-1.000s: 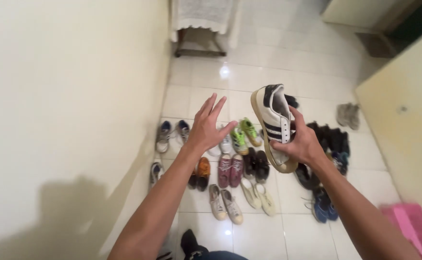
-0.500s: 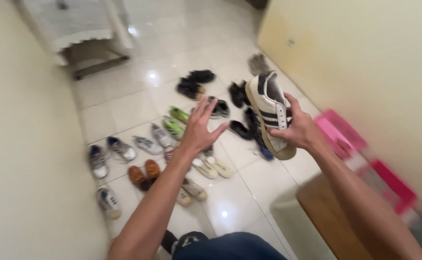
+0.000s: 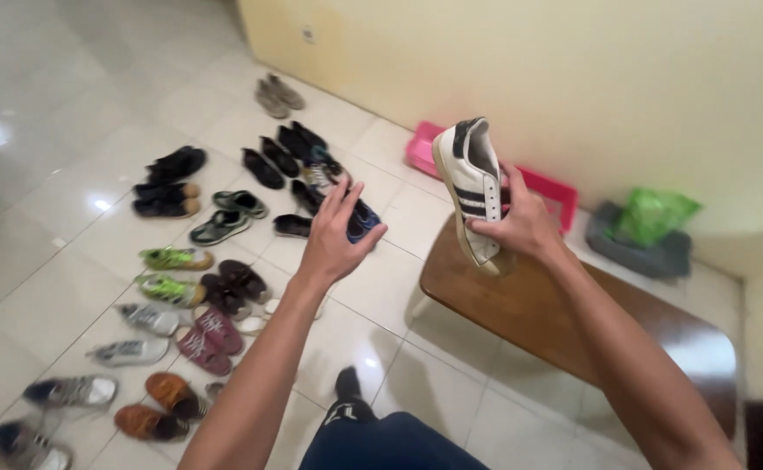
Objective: The person gathers pairs of shoes from the floor, places them on a wooden bench, and then moves them to a white shoe rack. The person handles several pairs of sneakers and flats, placing them on the lower shelves of the rack.
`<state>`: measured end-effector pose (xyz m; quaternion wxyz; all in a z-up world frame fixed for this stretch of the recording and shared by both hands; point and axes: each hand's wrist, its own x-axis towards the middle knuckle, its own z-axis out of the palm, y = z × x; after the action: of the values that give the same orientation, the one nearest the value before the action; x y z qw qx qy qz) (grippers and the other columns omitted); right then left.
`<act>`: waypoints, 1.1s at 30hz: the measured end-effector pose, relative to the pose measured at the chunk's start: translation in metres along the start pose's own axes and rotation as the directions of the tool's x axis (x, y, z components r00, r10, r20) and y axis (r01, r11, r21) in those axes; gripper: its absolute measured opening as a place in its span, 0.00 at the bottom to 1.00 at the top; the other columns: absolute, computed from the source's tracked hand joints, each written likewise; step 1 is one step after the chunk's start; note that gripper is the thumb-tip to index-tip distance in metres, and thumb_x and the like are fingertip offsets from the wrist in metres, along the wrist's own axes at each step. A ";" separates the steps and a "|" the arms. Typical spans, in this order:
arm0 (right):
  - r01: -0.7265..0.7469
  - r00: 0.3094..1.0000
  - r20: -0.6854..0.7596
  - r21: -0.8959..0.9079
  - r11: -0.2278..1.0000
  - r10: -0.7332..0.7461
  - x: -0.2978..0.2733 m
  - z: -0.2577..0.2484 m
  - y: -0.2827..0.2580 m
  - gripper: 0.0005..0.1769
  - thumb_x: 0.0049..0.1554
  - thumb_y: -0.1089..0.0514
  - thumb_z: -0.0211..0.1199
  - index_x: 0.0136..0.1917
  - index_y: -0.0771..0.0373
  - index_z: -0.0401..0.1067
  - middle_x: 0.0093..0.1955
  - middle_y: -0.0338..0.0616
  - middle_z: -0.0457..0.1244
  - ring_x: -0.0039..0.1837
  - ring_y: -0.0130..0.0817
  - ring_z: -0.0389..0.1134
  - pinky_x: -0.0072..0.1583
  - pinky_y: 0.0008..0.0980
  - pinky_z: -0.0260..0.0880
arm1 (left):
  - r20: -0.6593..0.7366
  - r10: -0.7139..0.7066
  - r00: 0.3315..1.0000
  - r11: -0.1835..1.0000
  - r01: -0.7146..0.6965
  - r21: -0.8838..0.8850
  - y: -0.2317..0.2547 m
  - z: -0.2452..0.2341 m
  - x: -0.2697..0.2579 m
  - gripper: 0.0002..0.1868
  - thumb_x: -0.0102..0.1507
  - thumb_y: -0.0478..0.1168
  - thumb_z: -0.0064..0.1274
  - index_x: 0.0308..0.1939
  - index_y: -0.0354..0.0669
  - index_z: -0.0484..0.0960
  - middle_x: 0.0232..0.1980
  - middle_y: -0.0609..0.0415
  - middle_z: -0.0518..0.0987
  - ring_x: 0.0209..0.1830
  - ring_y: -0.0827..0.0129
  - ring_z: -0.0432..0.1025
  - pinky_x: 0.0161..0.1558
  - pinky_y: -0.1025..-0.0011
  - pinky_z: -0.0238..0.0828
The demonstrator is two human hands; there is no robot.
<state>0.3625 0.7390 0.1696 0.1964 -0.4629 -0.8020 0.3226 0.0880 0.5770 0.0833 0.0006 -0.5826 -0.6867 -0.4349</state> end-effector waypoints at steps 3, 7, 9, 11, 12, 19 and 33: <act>-0.107 0.993 -0.050 0.014 0.994 0.107 -0.008 -0.014 0.025 0.62 0.39 0.49 0.80 0.81 0.50 0.52 0.56 0.55 0.70 0.56 0.53 0.73 0.60 0.47 0.72 | 0.121 -0.006 0.993 1.000 0.010 -0.029 0.010 0.025 0.018 0.44 0.59 0.64 0.62 0.75 0.52 0.68 0.76 0.40 0.65 0.74 0.41 0.60 0.69 0.43 0.60; -0.202 0.971 -0.127 0.024 0.979 0.204 -0.009 -0.033 0.052 0.62 0.38 0.50 0.80 0.81 0.48 0.53 0.56 0.55 0.70 0.57 0.51 0.72 0.62 0.44 0.72 | 0.207 0.045 0.977 0.993 -0.020 -0.119 0.017 0.059 0.047 0.44 0.60 0.64 0.60 0.75 0.51 0.68 0.77 0.40 0.63 0.76 0.41 0.59 0.70 0.43 0.59; -0.228 0.964 -0.142 -0.021 0.973 0.223 -0.007 -0.045 0.053 0.63 0.38 0.47 0.79 0.81 0.46 0.51 0.57 0.55 0.69 0.60 0.52 0.71 0.62 0.48 0.71 | 0.227 0.093 0.969 0.988 -0.062 -0.142 0.018 0.079 0.067 0.44 0.61 0.64 0.60 0.74 0.49 0.67 0.77 0.37 0.62 0.75 0.39 0.59 0.71 0.42 0.58; -0.264 0.947 -0.195 -0.021 0.964 0.255 0.000 -0.051 0.068 0.63 0.37 0.47 0.80 0.81 0.47 0.52 0.57 0.54 0.70 0.60 0.50 0.72 0.62 0.46 0.72 | 0.255 0.130 0.958 0.979 -0.083 -0.186 0.018 0.097 0.088 0.44 0.61 0.64 0.60 0.75 0.50 0.66 0.77 0.37 0.61 0.75 0.39 0.58 0.71 0.41 0.57; -0.289 0.937 -0.207 -0.017 0.957 0.280 -0.002 -0.050 0.075 0.63 0.37 0.47 0.80 0.81 0.47 0.53 0.57 0.52 0.70 0.60 0.48 0.72 0.62 0.44 0.72 | 0.286 0.129 0.949 0.976 -0.071 -0.204 0.017 0.103 0.091 0.44 0.61 0.63 0.60 0.76 0.51 0.65 0.77 0.38 0.61 0.76 0.38 0.57 0.71 0.41 0.57; -0.387 0.866 -0.332 0.030 0.922 0.375 0.015 -0.073 0.101 0.64 0.37 0.47 0.81 0.81 0.48 0.52 0.57 0.57 0.69 0.61 0.51 0.71 0.63 0.47 0.72 | 0.343 0.246 0.906 0.946 -0.147 -0.288 0.012 0.153 0.131 0.43 0.61 0.62 0.59 0.76 0.51 0.65 0.77 0.36 0.61 0.74 0.35 0.59 0.69 0.38 0.58; -0.653 0.726 -0.217 0.077 0.753 0.652 0.032 -0.034 0.200 0.64 0.42 0.44 0.80 0.84 0.48 0.48 0.63 0.59 0.68 0.67 0.52 0.68 0.68 0.51 0.66 | 0.664 0.084 0.743 0.989 0.021 -0.148 -0.007 0.220 0.121 0.44 0.62 0.66 0.55 0.77 0.53 0.62 0.79 0.40 0.59 0.79 0.43 0.54 0.73 0.42 0.54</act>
<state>0.4909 0.8506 0.0544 0.1611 -0.7497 -0.5603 0.3131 0.1543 0.8055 0.0038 -0.2807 -0.7095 -0.5977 -0.2463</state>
